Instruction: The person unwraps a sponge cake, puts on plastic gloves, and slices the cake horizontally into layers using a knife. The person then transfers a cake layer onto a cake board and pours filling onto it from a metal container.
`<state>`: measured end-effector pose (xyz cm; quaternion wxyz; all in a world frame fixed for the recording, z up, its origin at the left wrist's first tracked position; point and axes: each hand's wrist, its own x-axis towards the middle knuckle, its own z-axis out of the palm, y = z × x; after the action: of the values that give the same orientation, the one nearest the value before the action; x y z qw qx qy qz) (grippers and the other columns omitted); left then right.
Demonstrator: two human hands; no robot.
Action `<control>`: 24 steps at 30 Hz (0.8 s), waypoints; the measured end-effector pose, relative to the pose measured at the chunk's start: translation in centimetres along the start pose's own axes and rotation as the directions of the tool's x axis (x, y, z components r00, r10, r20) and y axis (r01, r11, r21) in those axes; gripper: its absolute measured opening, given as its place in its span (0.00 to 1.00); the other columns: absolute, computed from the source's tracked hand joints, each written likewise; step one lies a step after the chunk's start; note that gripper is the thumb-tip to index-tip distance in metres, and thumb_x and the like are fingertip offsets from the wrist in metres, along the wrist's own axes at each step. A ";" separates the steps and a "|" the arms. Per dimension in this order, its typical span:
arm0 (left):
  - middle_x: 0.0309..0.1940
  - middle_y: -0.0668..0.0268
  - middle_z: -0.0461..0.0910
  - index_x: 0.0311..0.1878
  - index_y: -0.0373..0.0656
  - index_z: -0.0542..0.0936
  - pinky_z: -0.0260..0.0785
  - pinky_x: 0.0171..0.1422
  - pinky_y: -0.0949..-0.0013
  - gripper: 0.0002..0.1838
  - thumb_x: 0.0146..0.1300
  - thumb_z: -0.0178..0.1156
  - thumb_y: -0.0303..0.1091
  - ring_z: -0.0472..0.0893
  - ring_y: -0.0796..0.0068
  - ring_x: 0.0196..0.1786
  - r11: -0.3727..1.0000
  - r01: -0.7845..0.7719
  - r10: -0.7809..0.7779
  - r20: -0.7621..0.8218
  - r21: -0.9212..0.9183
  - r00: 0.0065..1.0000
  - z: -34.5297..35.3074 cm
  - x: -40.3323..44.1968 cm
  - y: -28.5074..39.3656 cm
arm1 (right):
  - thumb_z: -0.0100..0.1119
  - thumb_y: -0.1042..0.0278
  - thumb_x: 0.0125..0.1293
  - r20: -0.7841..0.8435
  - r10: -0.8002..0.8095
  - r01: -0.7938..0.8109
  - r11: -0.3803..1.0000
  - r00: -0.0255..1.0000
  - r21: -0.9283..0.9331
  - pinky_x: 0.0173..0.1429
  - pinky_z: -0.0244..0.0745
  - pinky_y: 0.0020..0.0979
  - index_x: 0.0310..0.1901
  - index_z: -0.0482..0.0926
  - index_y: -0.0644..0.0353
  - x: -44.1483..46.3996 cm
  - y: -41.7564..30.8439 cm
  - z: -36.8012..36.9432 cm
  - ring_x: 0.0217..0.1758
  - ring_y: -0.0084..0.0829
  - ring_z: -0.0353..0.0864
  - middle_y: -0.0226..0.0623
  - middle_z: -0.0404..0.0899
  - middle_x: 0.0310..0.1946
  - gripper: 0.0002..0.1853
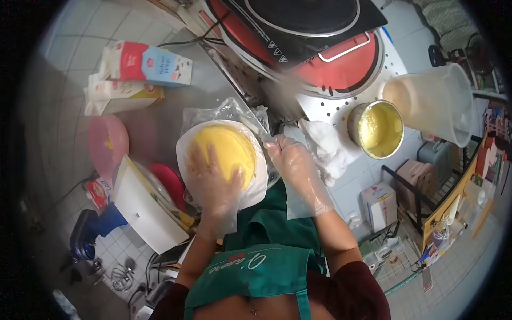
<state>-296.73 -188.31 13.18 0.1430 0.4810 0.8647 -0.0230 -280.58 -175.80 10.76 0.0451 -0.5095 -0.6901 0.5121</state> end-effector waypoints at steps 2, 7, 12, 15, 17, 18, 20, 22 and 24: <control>0.75 0.37 0.51 0.76 0.40 0.60 0.40 0.79 0.39 0.49 0.57 0.61 0.60 0.52 0.37 0.77 0.999 -0.017 0.017 0.000 0.033 1.000 0.7 0.0 -0.3 | 0.54 0.58 0.71 0.011 -0.033 0.033 0.998 0.999 0.059 0.45 0.74 0.45 0.41 0.79 0.66 0.7 0.2 0.3 0.40 0.56 0.80 0.56 0.80 0.31 0.16; 0.74 0.32 0.51 0.74 0.37 0.60 0.44 0.76 0.33 0.51 0.52 0.63 0.58 0.55 0.30 0.74 0.992 -0.105 0.112 -0.122 0.065 0.986 2.5 -0.1 -1.1 | 0.54 0.56 0.71 0.115 -0.096 0.087 0.993 0.989 0.081 0.46 0.75 0.48 0.42 0.79 0.62 2.7 0.1 0.9 0.41 0.55 0.81 0.52 0.81 0.33 0.16; 0.73 0.31 0.52 0.75 0.38 0.57 0.50 0.71 0.29 0.49 0.57 0.58 0.60 0.58 0.26 0.71 0.990 -0.136 0.139 -0.138 0.035 0.981 2.6 0.3 -1.2 | 0.54 0.54 0.72 0.119 -0.120 0.123 0.992 0.986 -0.019 0.44 0.75 0.49 0.42 0.79 0.60 3.2 0.0 1.4 0.38 0.53 0.81 0.49 0.80 0.32 0.16; 0.72 0.31 0.52 0.75 0.38 0.56 0.52 0.69 0.27 0.49 0.60 0.54 0.62 0.59 0.24 0.70 0.986 -0.163 0.167 -0.185 0.035 0.968 3.4 0.4 -1.7 | 0.54 0.54 0.71 0.148 -0.144 0.143 0.990 0.978 0.022 0.43 0.76 0.49 0.43 0.78 0.60 2.8 0.7 1.1 0.38 0.53 0.81 0.48 0.79 0.32 0.15; 0.72 0.31 0.53 0.75 0.38 0.55 0.52 0.69 0.27 0.49 0.60 0.53 0.64 0.59 0.23 0.69 0.986 -0.163 0.168 -0.194 0.041 0.967 3.5 0.5 -1.8 | 0.55 0.54 0.71 0.184 -0.070 0.065 0.997 0.981 0.032 0.42 0.76 0.49 0.43 0.78 0.60 1.5 0.7 0.2 0.39 0.53 0.81 0.48 0.79 0.32 0.15; 0.72 0.31 0.53 0.76 0.38 0.55 0.51 0.70 0.27 0.49 0.60 0.53 0.64 0.59 0.23 0.70 0.987 -0.157 0.162 -0.191 0.043 0.968 3.5 0.5 -1.7 | 0.55 0.54 0.71 0.201 -0.031 0.024 0.999 0.979 0.035 0.42 0.76 0.49 0.43 0.78 0.60 1.1 0.6 -0.1 0.39 0.52 0.81 0.48 0.79 0.32 0.16; 0.72 0.31 0.53 0.76 0.38 0.55 0.50 0.70 0.27 0.49 0.60 0.53 0.64 0.58 0.24 0.70 0.989 -0.142 0.148 -0.175 0.045 0.973 3.4 0.4 -1.4 | 0.55 0.54 0.71 0.165 -0.077 0.075 0.997 0.983 0.021 0.43 0.77 0.49 0.43 0.78 0.60 1.2 1.5 1.0 0.39 0.52 0.81 0.48 0.80 0.33 0.16; 0.73 0.32 0.53 0.76 0.38 0.56 0.49 0.72 0.28 0.49 0.59 0.54 0.63 0.57 0.24 0.71 0.990 -0.135 0.140 -0.148 0.049 0.979 3.1 0.4 -1.1 | 0.55 0.54 0.71 0.119 -0.121 0.121 0.993 0.985 0.002 0.44 0.77 0.49 0.44 0.78 0.60 1.6 1.6 1.9 0.40 0.52 0.81 0.48 0.80 0.33 0.15; 0.73 0.33 0.52 0.76 0.38 0.56 0.47 0.73 0.30 0.50 0.58 0.56 0.62 0.57 0.25 0.72 0.989 -0.137 0.143 -0.150 0.052 0.978 3.2 0.4 -1.2 | 0.55 0.55 0.71 0.075 -0.174 0.177 0.984 0.982 -0.031 0.44 0.77 0.48 0.44 0.78 0.60 2.5 1.0 2.6 0.40 0.52 0.81 0.47 0.80 0.34 0.15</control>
<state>-297.24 -189.19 9.92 0.0673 0.5440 0.8364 0.0064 -282.57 -175.71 7.63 0.0557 -0.4288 -0.7429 0.5109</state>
